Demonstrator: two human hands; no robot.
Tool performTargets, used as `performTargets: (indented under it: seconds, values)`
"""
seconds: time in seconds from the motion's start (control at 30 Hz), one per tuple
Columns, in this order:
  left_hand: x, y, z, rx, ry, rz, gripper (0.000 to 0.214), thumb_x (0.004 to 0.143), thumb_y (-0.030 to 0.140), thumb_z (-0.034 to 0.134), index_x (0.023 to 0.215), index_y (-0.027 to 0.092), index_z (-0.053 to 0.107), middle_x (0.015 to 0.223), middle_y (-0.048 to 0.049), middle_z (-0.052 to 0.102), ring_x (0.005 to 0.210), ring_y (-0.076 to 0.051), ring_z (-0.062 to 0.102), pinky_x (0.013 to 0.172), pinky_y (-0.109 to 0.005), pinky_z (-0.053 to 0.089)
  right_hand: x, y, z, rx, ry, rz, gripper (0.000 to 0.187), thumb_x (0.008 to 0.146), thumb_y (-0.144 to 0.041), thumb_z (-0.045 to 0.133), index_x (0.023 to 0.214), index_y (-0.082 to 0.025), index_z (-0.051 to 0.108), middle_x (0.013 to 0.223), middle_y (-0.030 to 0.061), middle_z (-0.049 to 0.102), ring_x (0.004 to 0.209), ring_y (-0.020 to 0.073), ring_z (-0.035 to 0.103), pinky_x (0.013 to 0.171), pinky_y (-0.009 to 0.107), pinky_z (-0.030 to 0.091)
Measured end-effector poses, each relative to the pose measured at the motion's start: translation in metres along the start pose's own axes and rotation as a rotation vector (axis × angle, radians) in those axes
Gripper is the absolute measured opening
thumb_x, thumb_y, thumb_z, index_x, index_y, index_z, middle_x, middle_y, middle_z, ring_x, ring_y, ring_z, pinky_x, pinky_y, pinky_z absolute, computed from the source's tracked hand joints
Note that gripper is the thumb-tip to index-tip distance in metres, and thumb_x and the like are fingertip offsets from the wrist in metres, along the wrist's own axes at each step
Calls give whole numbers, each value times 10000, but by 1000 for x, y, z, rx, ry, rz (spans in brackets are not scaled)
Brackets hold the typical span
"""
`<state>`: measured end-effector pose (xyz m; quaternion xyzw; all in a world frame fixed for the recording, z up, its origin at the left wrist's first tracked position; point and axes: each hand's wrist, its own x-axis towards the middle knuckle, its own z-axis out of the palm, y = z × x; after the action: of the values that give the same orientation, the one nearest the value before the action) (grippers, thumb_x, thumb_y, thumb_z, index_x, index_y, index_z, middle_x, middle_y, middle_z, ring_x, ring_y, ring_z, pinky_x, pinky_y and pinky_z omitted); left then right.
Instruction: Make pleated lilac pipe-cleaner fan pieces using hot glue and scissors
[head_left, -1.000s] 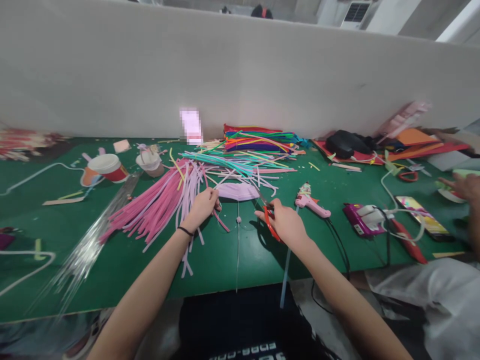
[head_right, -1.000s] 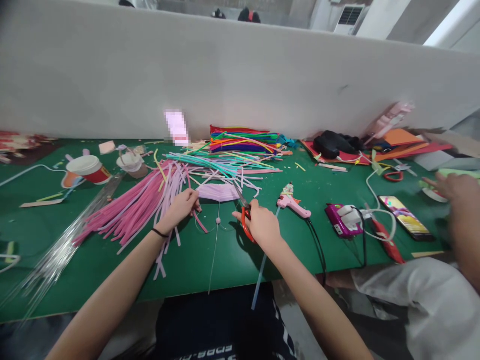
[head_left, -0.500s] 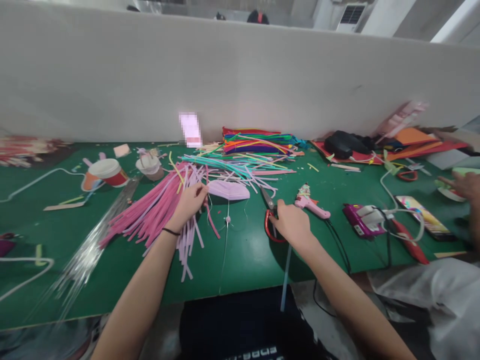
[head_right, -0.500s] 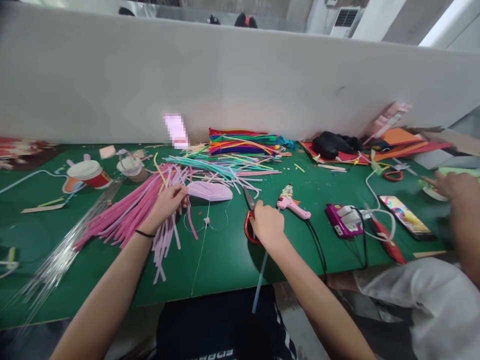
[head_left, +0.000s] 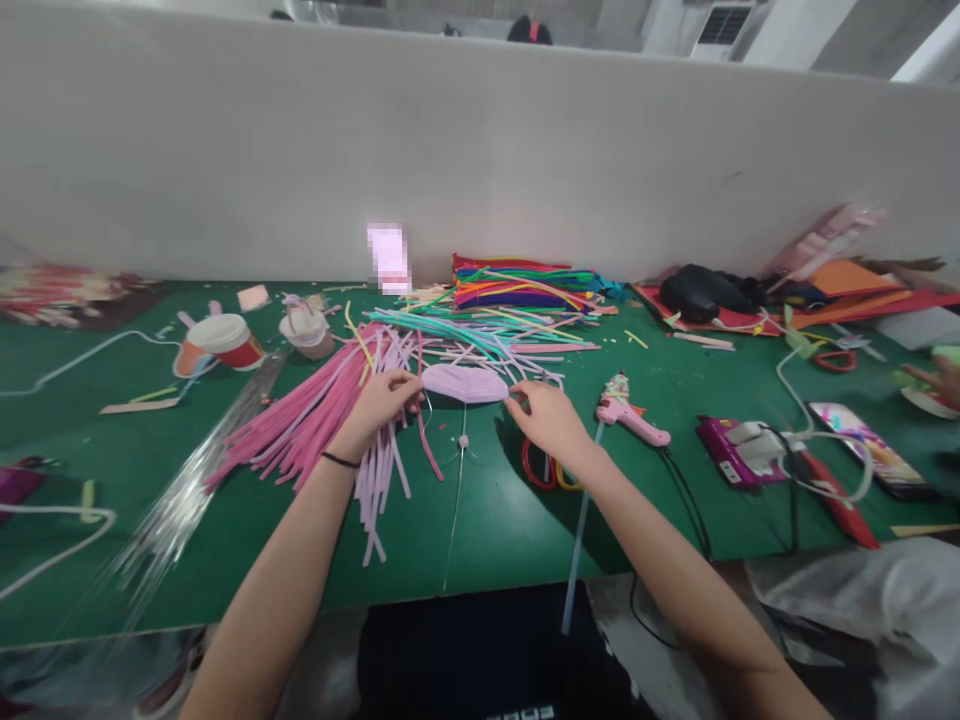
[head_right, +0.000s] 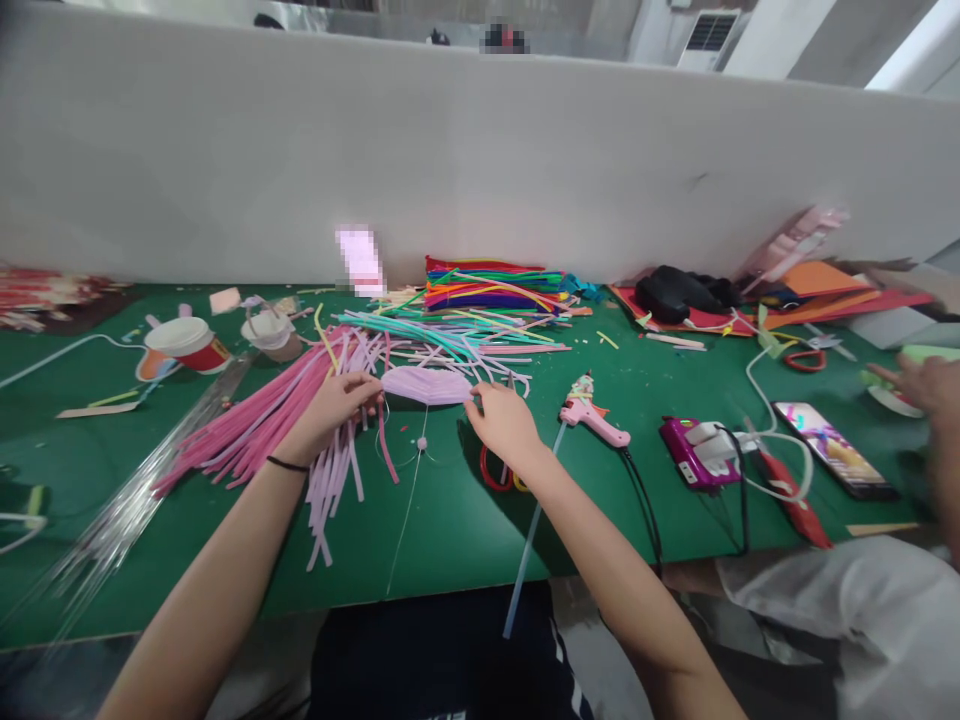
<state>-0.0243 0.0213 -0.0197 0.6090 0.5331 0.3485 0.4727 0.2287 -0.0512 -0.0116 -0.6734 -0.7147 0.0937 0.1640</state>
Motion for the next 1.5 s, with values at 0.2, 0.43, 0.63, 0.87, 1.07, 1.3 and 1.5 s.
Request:
performTargets:
  seconds: [0.2, 0.43, 0.63, 0.87, 1.07, 1.3, 1.5]
  values:
    - [-3, 4, 1, -41, -20, -11, 246, 699, 389, 709, 720, 157, 629, 610, -10, 647, 525, -111, 578, 411, -175, 356, 22, 3, 25, 118, 16, -18, 313, 956, -254, 500, 1212, -100, 596, 1051, 109, 717, 954, 196, 656, 878, 289, 455]
    - [-1, -1, 6, -115, -51, -38, 293, 735, 430, 710, 802, 160, 617, 705, -30, 676, 597, -137, 645, 440, -193, 428, 35, -10, 26, 170, 155, -122, 326, 964, -358, 505, 1165, -136, 633, 1162, 126, 665, 1154, 242, 561, 1027, 356, 392]
    - [1, -9, 14, -113, -141, -30, 292, 813, 445, 639, 906, 170, 609, 869, -65, 722, 680, -155, 686, 516, -228, 498, 97, -28, 25, 361, -283, -442, 333, 929, -205, 556, 1255, -143, 588, 1188, 94, 686, 1074, 171, 632, 951, 299, 445]
    - [6, -19, 10, 274, 45, 183, 125, 789, 294, 606, 851, 198, 654, 794, -40, 700, 713, -194, 643, 653, -300, 487, 96, -28, 37, 149, -260, -456, 362, 853, -256, 676, 1200, -159, 643, 1258, 123, 651, 1174, 238, 574, 1018, 376, 366]
    - [7, -23, 12, 195, -1, 200, 253, 856, 356, 528, 1013, 186, 632, 871, -58, 736, 706, -180, 680, 598, -270, 495, 89, -33, 28, 168, -324, -437, 211, 856, -201, 641, 1045, -140, 712, 951, 69, 714, 853, 167, 623, 781, 269, 428]
    - [0, -12, 21, 100, -58, 209, 288, 878, 414, 514, 984, 175, 634, 863, -62, 722, 637, -155, 661, 522, -238, 467, 68, -27, 4, 83, -487, -523, 483, 725, -313, 777, 1176, -187, 660, 1131, 94, 675, 1027, 240, 606, 851, 312, 451]
    - [2, -13, 18, 40, -81, 154, 303, 850, 432, 548, 955, 161, 634, 851, -75, 712, 645, -151, 649, 515, -230, 469, 60, -32, 1, -88, -605, -469, 651, 605, -335, 849, 1193, -160, 631, 1109, 134, 664, 1023, 309, 589, 814, 353, 468]
